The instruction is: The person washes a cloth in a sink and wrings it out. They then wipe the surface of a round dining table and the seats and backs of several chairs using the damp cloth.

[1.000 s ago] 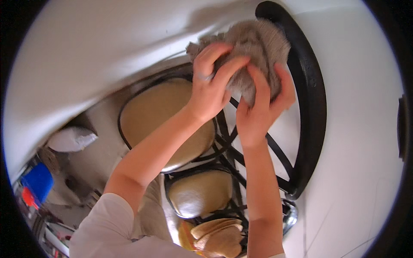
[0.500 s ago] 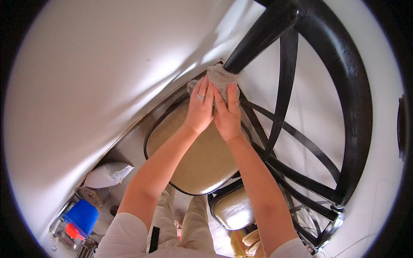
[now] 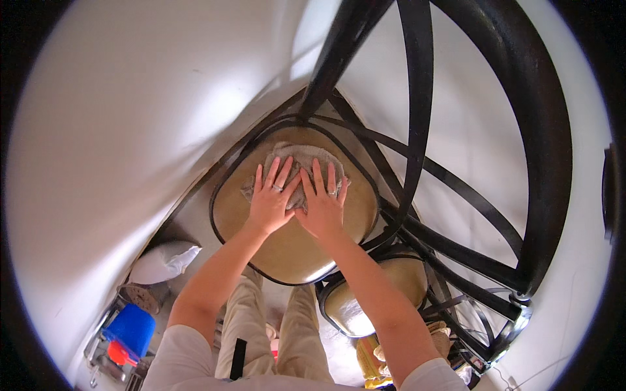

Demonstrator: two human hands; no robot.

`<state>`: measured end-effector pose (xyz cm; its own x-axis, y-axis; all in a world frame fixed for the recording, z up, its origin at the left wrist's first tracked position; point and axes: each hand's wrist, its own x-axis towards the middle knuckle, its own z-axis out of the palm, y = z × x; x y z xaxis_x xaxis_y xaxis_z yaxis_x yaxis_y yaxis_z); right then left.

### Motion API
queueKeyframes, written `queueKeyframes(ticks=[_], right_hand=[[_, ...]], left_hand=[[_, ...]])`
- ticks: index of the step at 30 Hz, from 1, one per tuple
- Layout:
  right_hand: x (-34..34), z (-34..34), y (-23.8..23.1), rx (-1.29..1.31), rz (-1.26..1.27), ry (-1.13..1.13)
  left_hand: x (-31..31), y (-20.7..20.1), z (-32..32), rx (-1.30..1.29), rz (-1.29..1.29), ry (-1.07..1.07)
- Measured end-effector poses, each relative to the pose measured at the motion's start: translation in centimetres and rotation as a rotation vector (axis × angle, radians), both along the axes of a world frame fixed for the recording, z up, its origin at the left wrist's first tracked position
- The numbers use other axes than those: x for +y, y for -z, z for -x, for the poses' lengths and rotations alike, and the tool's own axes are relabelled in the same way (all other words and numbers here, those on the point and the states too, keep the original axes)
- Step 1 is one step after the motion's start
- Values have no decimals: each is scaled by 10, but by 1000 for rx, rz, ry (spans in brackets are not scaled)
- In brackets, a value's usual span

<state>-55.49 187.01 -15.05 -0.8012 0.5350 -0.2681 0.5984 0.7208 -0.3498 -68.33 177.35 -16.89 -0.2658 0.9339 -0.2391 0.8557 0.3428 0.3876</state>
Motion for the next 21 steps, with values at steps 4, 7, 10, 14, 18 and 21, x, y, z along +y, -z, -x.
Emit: queueKeyframes(ticks=[4,7,10,14,18,21], right_hand=[[46,-4,37,-38,-27,3],[68,-16,51,62,58,173],[68,-29,50,13,107,359],[22,-74,68,84,-64,427],[-41,-77,38,-223,-44,342],[-107,-99,61,-148,-102,379]], left_hand=[[48,24,9,31,-37,126],[86,30,9,74,-127,229],[115,24,-7,65,23,341],[94,29,-39,23,-166,495],[35,18,-49,-106,-31,581],[-18,17,-65,-124,-114,546]])
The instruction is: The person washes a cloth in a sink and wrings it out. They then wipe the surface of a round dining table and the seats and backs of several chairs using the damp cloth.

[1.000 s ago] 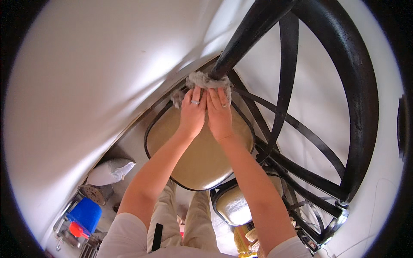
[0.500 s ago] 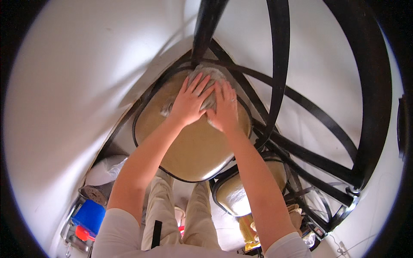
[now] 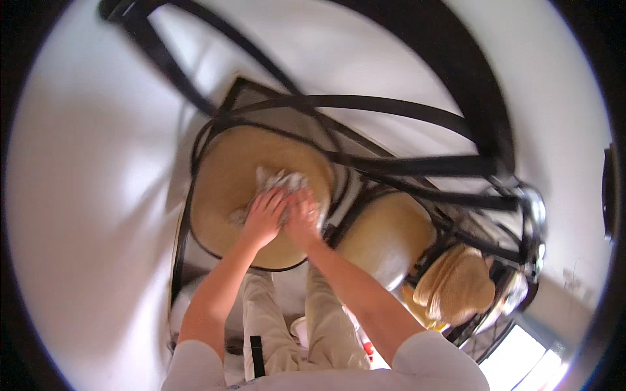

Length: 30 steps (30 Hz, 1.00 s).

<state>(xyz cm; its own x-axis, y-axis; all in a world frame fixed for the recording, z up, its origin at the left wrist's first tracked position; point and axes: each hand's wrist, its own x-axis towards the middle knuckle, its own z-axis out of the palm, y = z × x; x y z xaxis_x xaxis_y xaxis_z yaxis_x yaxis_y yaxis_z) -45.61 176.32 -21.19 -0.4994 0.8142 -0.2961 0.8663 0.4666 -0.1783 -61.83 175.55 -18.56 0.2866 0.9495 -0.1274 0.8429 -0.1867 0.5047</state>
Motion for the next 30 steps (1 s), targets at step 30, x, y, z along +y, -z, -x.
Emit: queueKeyframes(ticks=[30], right_hand=[[139,-191,-232,1414,-652,476]], left_hand=[[162,-202,-249,-705,-756,260]])
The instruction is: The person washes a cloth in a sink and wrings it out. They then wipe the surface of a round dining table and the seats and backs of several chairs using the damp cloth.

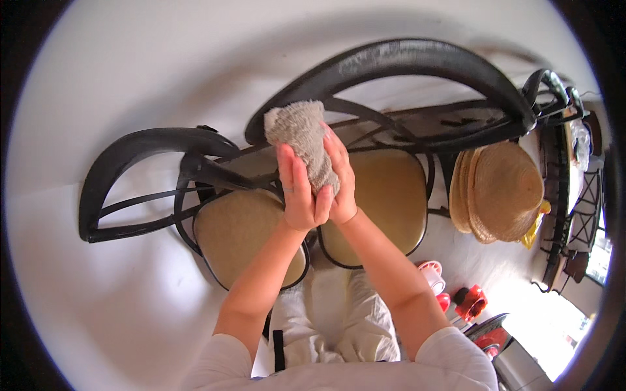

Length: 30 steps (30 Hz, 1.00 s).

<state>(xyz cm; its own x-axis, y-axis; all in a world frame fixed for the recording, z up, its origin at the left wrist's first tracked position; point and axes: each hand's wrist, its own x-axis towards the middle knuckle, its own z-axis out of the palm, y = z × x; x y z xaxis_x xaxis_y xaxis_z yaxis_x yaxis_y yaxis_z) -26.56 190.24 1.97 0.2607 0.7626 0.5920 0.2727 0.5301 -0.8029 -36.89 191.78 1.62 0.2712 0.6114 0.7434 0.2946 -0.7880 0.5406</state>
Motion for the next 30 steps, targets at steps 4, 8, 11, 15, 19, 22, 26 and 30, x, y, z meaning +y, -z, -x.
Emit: queueKeyframes(ticks=[4,8,11,15,19,22,26,30], right_hand=[[-2,-2,-14,224,74,-26],[-16,-9,-54,230,42,-56],[-31,-6,-63,250,32,-17],[-31,11,-51,291,140,206],[4,18,-22,139,113,206],[-4,9,5,204,180,111],[-25,5,63,231,322,115],[-39,10,111,125,389,203]], left_hand=[[-8,-27,-10,12,37,-163],[-6,-79,-10,-25,-26,29],[-19,-96,-4,59,-125,34],[-5,-63,1,106,-177,-346],[17,0,-19,-102,-71,-373],[12,46,-31,-156,-63,-458],[-16,90,-31,-669,879,-75],[-28,159,-16,-680,1108,-22]])
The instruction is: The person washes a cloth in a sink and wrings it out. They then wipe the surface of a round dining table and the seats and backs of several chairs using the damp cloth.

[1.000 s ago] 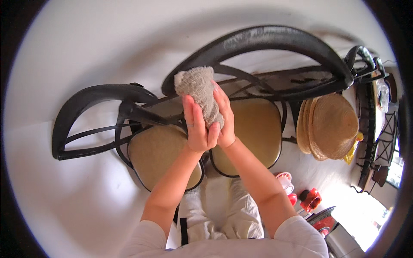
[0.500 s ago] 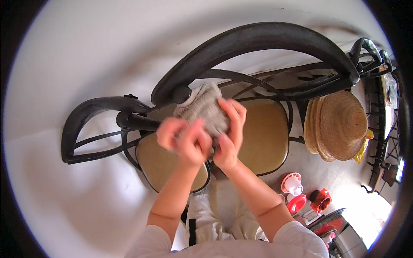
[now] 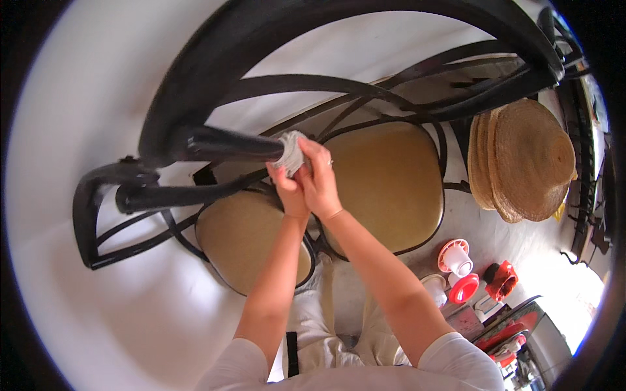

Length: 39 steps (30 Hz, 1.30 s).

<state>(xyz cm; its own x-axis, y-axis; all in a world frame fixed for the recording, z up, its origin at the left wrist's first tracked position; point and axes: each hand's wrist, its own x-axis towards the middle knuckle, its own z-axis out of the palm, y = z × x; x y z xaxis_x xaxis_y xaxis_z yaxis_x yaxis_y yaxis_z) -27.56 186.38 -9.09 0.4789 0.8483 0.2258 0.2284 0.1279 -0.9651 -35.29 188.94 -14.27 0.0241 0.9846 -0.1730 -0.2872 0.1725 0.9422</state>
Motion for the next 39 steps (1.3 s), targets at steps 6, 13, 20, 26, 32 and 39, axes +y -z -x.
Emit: queueKeyframes(ticks=[6,13,20,26,32,39], right_hand=[[-19,-17,24,-82,206,20],[-46,-109,-73,-95,28,378],[23,-223,-94,-506,-90,594],[14,-191,-48,-549,17,358],[11,-85,-31,-242,103,214],[46,-57,-87,-273,-184,335]], left_hand=[[-50,5,2,994,-510,247],[-29,-135,-86,948,-786,345],[82,-212,-230,1128,-1545,620],[69,-183,-182,1571,-1321,714],[57,-185,-100,1696,-1152,911],[74,-259,-47,1859,-1605,598]])
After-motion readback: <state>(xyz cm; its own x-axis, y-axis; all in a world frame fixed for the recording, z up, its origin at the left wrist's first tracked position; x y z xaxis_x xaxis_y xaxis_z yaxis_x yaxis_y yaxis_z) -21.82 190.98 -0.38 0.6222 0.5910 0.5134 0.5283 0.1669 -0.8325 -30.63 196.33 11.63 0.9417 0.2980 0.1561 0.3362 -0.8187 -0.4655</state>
